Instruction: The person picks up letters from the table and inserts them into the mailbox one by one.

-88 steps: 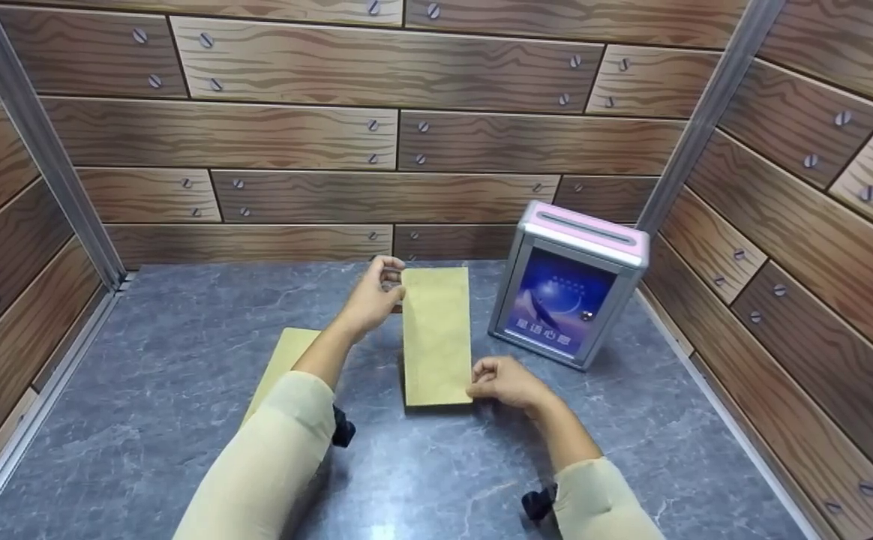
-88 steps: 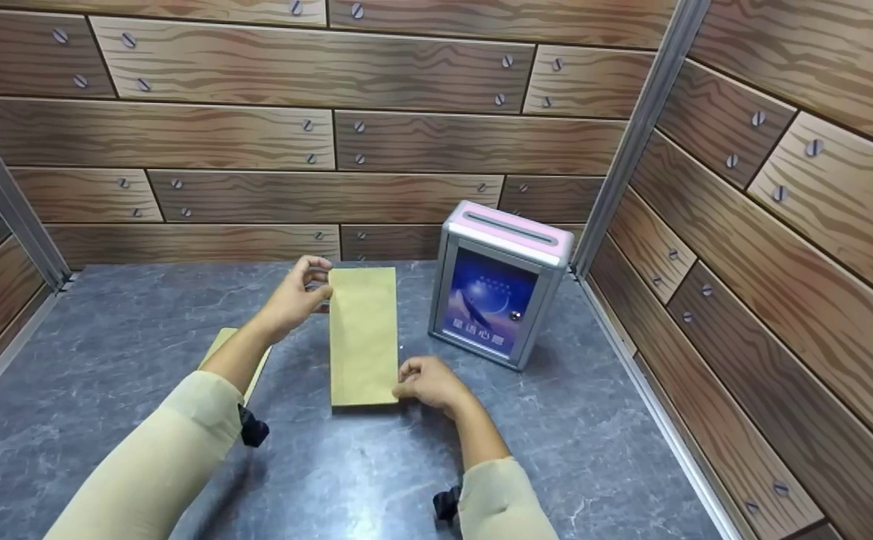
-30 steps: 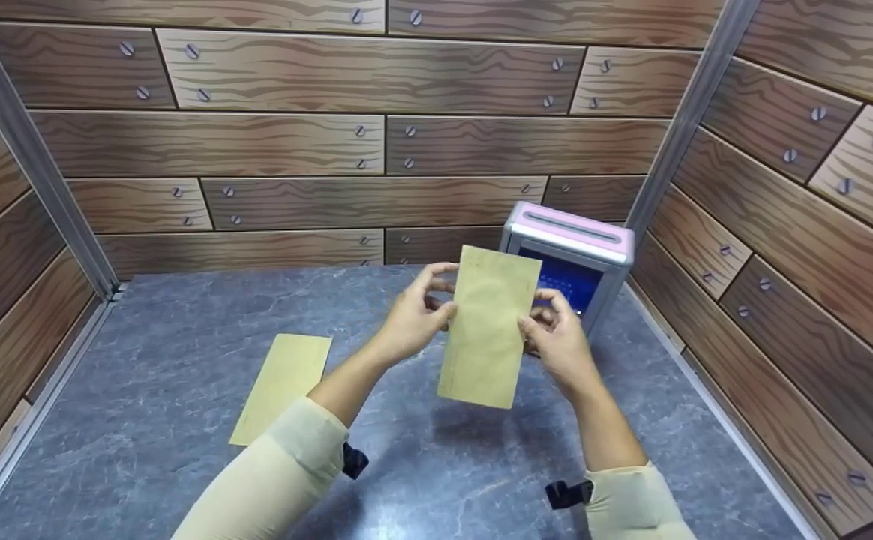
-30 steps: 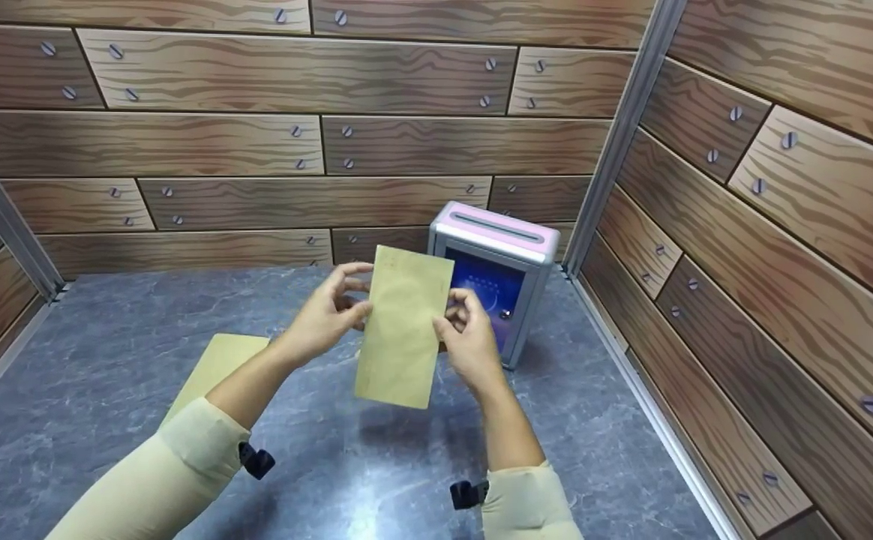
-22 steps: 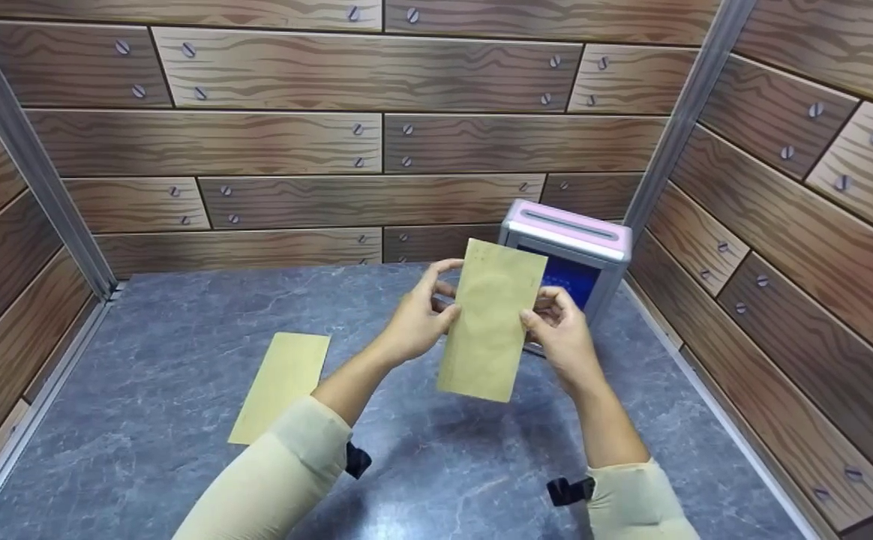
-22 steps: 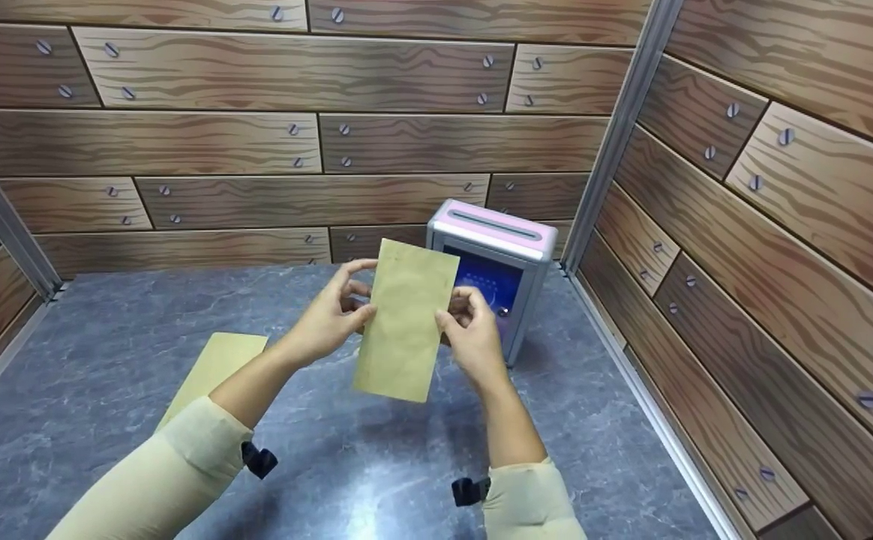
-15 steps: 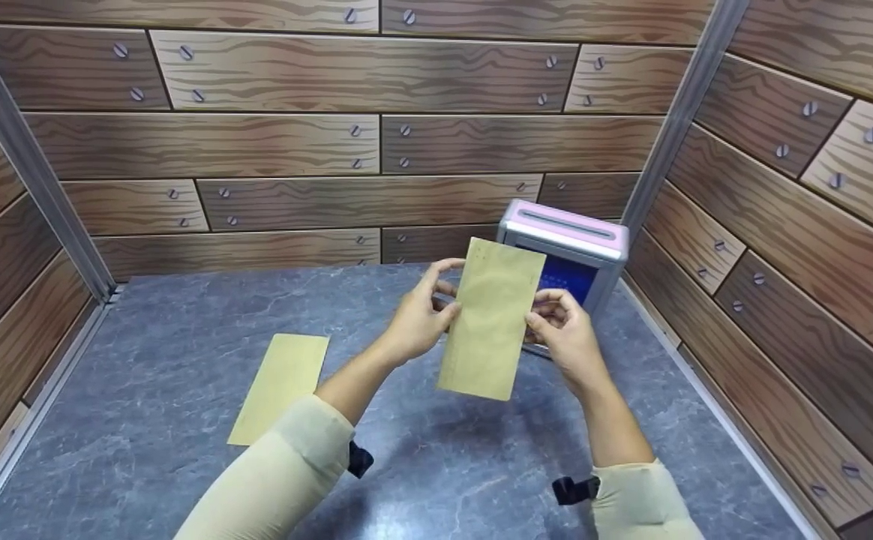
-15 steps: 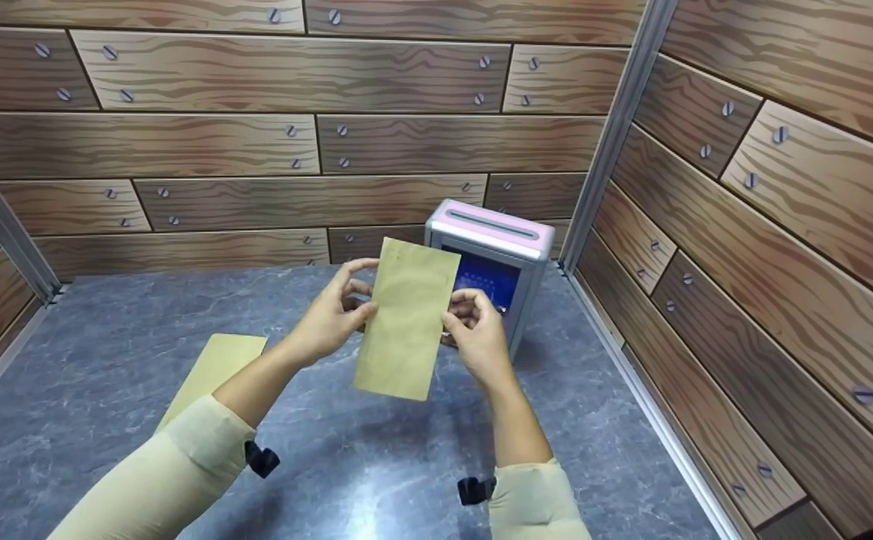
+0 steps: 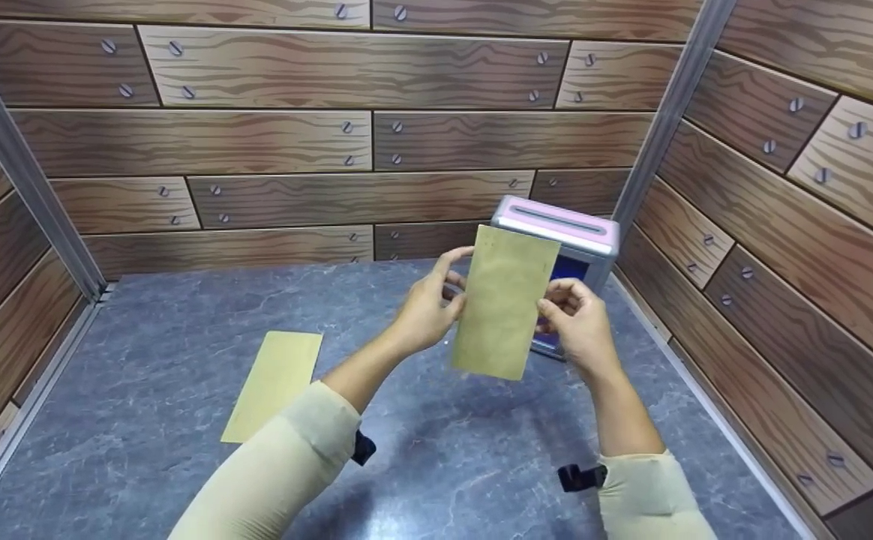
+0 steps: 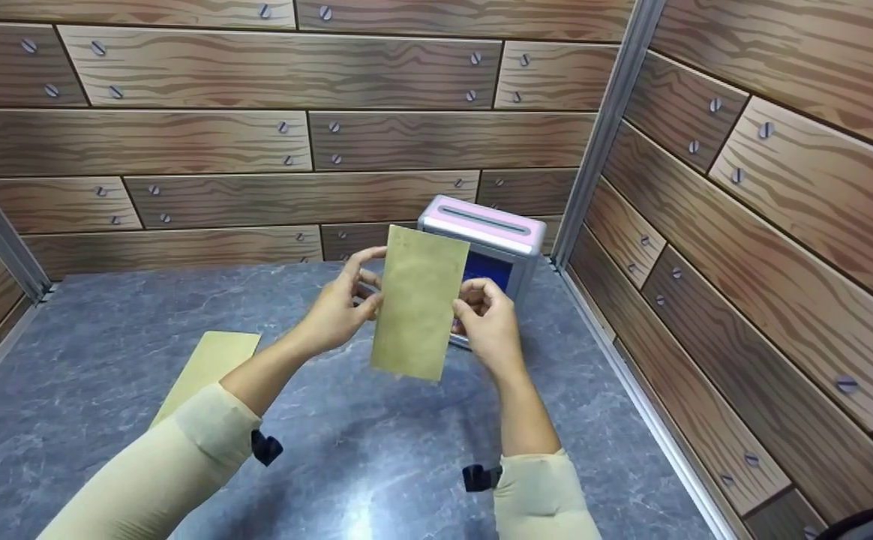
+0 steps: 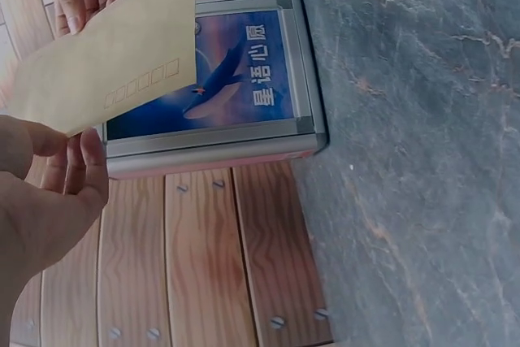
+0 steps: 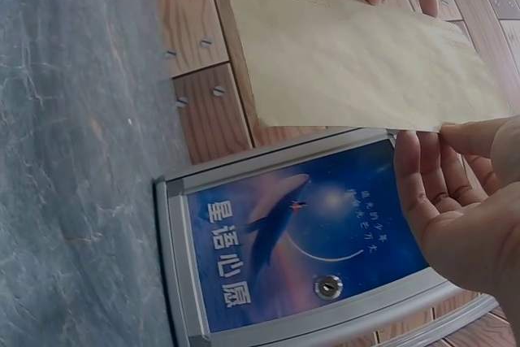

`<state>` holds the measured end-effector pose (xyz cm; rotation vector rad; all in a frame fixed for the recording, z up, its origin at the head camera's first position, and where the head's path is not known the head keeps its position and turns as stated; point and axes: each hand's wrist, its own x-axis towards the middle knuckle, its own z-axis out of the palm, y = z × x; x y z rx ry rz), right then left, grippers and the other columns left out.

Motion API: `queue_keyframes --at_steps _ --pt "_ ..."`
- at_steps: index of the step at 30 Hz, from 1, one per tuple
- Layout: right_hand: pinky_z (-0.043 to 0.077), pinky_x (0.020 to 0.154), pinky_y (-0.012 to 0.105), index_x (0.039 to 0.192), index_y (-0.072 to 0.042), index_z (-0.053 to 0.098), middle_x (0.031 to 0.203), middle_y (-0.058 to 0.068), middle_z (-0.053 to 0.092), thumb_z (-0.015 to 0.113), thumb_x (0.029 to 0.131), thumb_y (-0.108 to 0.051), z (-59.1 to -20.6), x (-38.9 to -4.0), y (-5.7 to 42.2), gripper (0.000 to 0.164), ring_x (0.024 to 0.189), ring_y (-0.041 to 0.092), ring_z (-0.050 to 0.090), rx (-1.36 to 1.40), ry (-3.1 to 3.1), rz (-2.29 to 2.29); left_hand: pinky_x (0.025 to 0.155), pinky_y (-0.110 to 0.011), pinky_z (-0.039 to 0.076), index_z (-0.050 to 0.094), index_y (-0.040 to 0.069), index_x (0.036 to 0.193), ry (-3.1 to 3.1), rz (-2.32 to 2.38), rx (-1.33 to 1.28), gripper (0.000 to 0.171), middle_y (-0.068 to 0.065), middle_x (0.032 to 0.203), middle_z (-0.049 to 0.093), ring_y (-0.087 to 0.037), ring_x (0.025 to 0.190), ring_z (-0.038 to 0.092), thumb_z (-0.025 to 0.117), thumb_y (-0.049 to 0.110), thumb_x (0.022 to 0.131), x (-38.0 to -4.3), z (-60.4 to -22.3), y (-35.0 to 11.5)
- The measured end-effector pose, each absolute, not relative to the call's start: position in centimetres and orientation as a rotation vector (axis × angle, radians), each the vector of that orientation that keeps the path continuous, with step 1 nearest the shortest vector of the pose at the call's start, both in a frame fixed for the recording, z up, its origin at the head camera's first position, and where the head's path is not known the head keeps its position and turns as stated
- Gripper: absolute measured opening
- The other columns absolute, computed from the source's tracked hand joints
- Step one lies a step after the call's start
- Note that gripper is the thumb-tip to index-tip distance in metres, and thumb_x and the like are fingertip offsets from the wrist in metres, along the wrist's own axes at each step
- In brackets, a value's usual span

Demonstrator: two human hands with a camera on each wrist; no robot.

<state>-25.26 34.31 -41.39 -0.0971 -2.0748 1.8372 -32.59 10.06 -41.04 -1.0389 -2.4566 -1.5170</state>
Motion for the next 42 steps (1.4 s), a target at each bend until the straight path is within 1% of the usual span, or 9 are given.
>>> queue_keyframes --at_steps 5,11,15,19,23,29,33,38,42 --pt "0.066 0.068 0.027 0.111 0.0 0.061 0.092 -0.003 0.064 0.066 0.101 0.008 -40.4 -25.5 35.0 0.014 0.084 0.008 0.066 -0.107 -2.054 1.851 0.09 -0.032 0.064 0.033 0.028 0.164 -2.428 -1.431 -1.086 0.067 -0.01 0.121 0.07 -0.025 0.107 0.076 0.058 0.001 0.108 -33.1 -40.0 10.8" --pt "0.066 0.07 0.025 0.109 -0.002 0.062 0.09 -0.007 0.065 0.068 0.1 0.008 -38.9 -25.5 35.9 0.015 0.083 0.006 0.067 -0.099 -2.027 1.837 0.091 -0.032 0.064 0.035 0.027 0.162 -2.387 -1.427 -1.11 0.065 -0.011 0.118 0.071 -0.025 0.109 0.075 0.058 -0.001 0.108 -33.7 -38.8 11.9" --pt "0.067 0.072 0.027 0.11 -0.001 0.063 0.09 -0.007 0.066 0.069 0.1 0.007 -38.1 -25.4 36.5 0.014 0.084 0.007 0.068 -0.079 -2.049 1.804 0.089 -0.032 0.064 0.034 0.026 0.163 -2.372 -1.469 -1.119 0.065 -0.012 0.12 0.071 -0.028 0.108 0.075 0.057 -0.001 0.108 -34.1 -38.4 12.6" --pt "0.068 0.074 0.029 0.113 0.001 0.065 0.091 -0.006 0.068 0.07 0.101 0.005 -37.5 -25.4 37.1 0.014 0.085 0.007 0.069 -0.077 -2.063 1.828 0.082 -0.032 0.061 0.033 0.026 0.163 -2.371 -1.482 -1.122 0.064 -0.013 0.121 0.071 -0.029 0.105 0.074 0.056 0.001 0.11 -34.3 -38.1 13.0" --pt "0.068 0.076 0.03 0.114 0.0 0.067 0.091 -0.005 0.069 0.07 0.102 0.002 -37.0 -25.3 37.5 0.013 0.085 0.008 0.07 -0.104 -2.047 1.887 0.081 -0.03 0.059 0.035 0.024 0.163 -2.355 -1.495 -1.123 0.062 -0.013 0.119 0.072 -0.027 0.102 0.072 0.056 0.001 0.11 -34.4 -37.8 13.5" --pt "0.068 0.078 0.028 0.106 -0.005 0.069 0.087 -0.007 0.068 0.069 0.101 0.004 -35.5 -24.9 37.8 0.01 0.086 0.007 0.068 -0.137 -2.005 1.862 0.084 -0.026 0.059 0.04 0.021 0.158 -2.271 -1.503 -1.132 0.058 -0.012 0.112 0.073 -0.022 0.096 0.07 0.059 0.0 0.108 -34.7 -36.7 14.5" --pt "0.068 0.08 0.029 0.104 -0.005 0.07 0.088 -0.005 0.069 0.07 0.099 0.006 -34.0 -24.8 38.0 0.011 0.085 0.008 0.068 -0.121 -1.974 1.818 0.083 -0.028 0.056 0.044 0.017 0.153 -2.207 -1.464 -1.126 0.05 -0.012 0.109 0.075 -0.023 0.092 0.07 0.06 0.002 0.108 -34.9 -35.3 15.3" --pt "0.068 0.079 0.029 0.104 -0.006 0.072 0.09 0.0 0.071 0.072 0.098 0.005 -31.8 -24.8 37.9 0.013 0.082 0.01 0.071 -0.104 -1.936 1.757 0.086 -0.027 0.055 0.052 0.01 0.141 -2.2 -1.476 -1.098 0.032 -0.012 0.111 0.075 -0.022 0.095 0.068 0.058 0.005 0.11 -35.2 -33.1 15.9" --pt "0.067 0.075 0.025 0.101 -0.01 0.073 0.087 -0.003 0.072 0.073 0.098 0.005 -30.1 -24.8 37.8 0.016 0.077 0.009 0.071 -0.111 -1.902 1.747 0.084 -0.024 0.057 0.058 0.005 0.129 -2.211 -1.53 -1.072 0.017 -0.013 0.116 0.074 -0.018 0.094 0.067 0.055 0.008 0.112 -35.5 -31.3 16.3"
